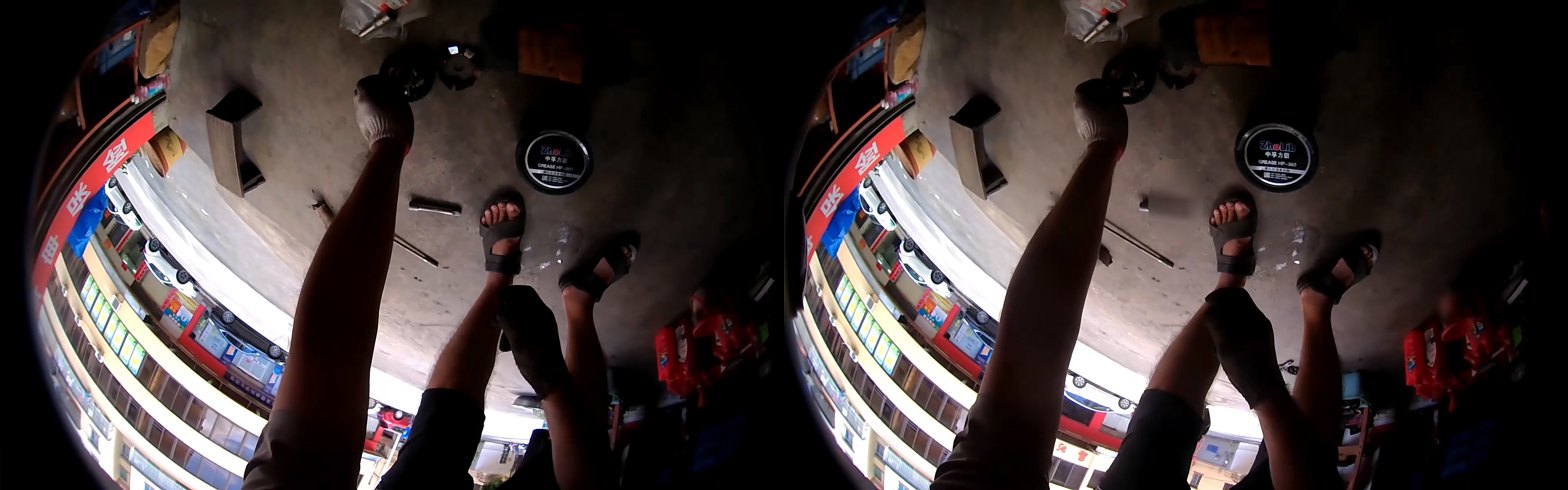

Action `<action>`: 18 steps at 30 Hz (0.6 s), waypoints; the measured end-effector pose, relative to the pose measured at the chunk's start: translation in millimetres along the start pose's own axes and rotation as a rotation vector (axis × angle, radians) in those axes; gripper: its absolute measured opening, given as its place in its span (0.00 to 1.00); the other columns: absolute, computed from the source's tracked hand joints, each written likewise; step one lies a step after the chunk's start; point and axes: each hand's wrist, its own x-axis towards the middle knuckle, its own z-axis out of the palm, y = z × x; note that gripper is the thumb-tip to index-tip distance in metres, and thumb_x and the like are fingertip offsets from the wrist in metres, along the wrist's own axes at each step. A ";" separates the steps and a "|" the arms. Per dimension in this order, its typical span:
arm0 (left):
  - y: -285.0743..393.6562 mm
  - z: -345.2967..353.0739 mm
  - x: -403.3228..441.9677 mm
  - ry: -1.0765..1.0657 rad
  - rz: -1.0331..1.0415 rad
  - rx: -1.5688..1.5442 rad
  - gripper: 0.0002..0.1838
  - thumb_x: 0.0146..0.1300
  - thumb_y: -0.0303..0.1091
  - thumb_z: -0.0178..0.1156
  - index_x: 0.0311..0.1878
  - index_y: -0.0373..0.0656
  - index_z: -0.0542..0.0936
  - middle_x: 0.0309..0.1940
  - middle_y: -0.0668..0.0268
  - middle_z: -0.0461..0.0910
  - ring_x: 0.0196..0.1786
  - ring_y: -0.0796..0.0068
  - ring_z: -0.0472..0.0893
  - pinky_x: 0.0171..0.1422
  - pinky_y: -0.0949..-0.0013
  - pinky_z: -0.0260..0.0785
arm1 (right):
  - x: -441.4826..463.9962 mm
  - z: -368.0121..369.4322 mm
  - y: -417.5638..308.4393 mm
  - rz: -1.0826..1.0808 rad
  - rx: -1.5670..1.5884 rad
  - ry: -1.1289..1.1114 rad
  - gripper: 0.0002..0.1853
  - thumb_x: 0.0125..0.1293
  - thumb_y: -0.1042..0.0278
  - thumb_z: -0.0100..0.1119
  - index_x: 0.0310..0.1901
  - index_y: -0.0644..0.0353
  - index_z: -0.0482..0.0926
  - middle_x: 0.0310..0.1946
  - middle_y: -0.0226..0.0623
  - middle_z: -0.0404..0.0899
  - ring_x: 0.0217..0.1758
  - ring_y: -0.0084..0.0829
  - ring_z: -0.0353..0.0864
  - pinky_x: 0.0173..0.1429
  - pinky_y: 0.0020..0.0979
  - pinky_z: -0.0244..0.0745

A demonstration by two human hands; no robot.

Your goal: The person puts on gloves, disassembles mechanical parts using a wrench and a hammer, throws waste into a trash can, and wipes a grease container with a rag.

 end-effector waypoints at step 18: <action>14.2 13.0 29.1 -0.164 0.059 0.336 0.24 0.52 0.40 0.68 0.52 0.42 0.76 0.52 0.50 0.76 0.55 0.50 0.76 0.56 0.56 0.71 | -2.8 -16.7 -18.8 -0.059 0.116 0.073 0.07 0.65 0.73 0.51 0.42 0.64 0.77 0.44 0.42 0.79 0.49 0.39 0.81 0.53 0.32 0.75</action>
